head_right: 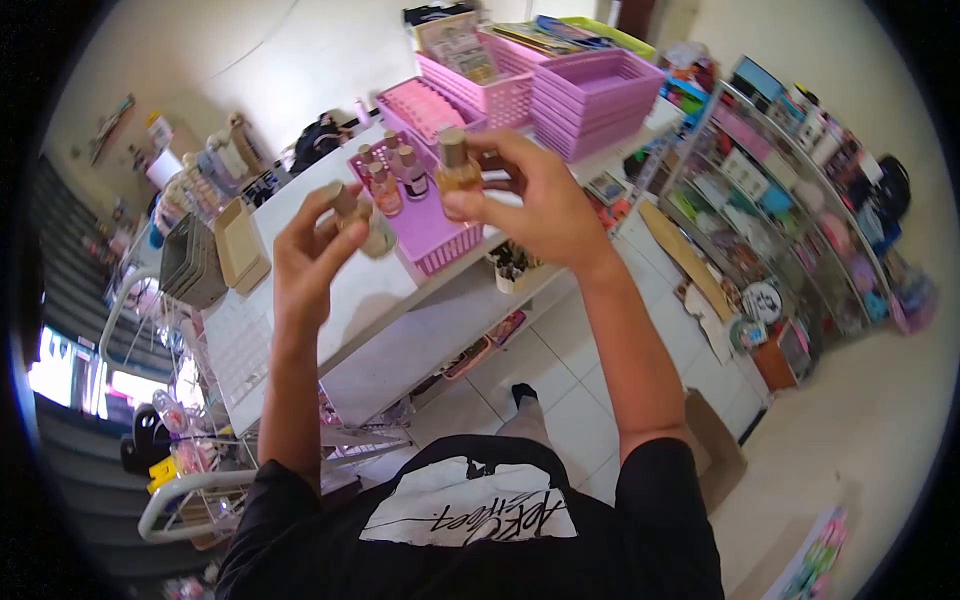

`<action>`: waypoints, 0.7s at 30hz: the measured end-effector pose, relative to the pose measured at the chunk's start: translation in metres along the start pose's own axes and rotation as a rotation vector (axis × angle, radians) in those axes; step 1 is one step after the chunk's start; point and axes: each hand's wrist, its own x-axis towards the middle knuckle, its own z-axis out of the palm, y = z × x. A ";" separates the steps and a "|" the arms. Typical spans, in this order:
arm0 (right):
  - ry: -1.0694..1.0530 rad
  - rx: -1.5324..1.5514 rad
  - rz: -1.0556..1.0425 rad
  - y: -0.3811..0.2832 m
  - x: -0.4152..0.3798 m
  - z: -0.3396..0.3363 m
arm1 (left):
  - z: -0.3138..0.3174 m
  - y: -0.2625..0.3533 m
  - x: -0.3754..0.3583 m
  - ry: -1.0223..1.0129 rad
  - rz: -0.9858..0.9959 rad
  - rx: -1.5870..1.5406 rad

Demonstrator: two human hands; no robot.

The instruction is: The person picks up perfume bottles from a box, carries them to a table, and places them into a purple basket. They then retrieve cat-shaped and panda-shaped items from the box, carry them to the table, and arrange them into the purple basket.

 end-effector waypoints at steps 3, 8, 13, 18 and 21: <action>-0.218 -0.203 -0.008 0.024 0.070 -0.010 | -0.018 -0.026 0.046 0.060 0.042 0.249; -0.545 -0.492 -0.151 0.093 0.124 -0.013 | -0.015 -0.051 0.066 0.137 -0.014 0.751; -0.662 -0.836 -0.326 0.106 0.129 -0.009 | 0.006 -0.044 0.064 0.081 -0.093 1.063; -0.763 -0.874 -0.284 0.114 0.130 -0.010 | 0.011 -0.047 0.061 0.056 -0.191 1.176; -0.757 -0.859 -0.293 0.103 0.130 -0.012 | 0.012 -0.041 0.060 0.054 -0.154 1.252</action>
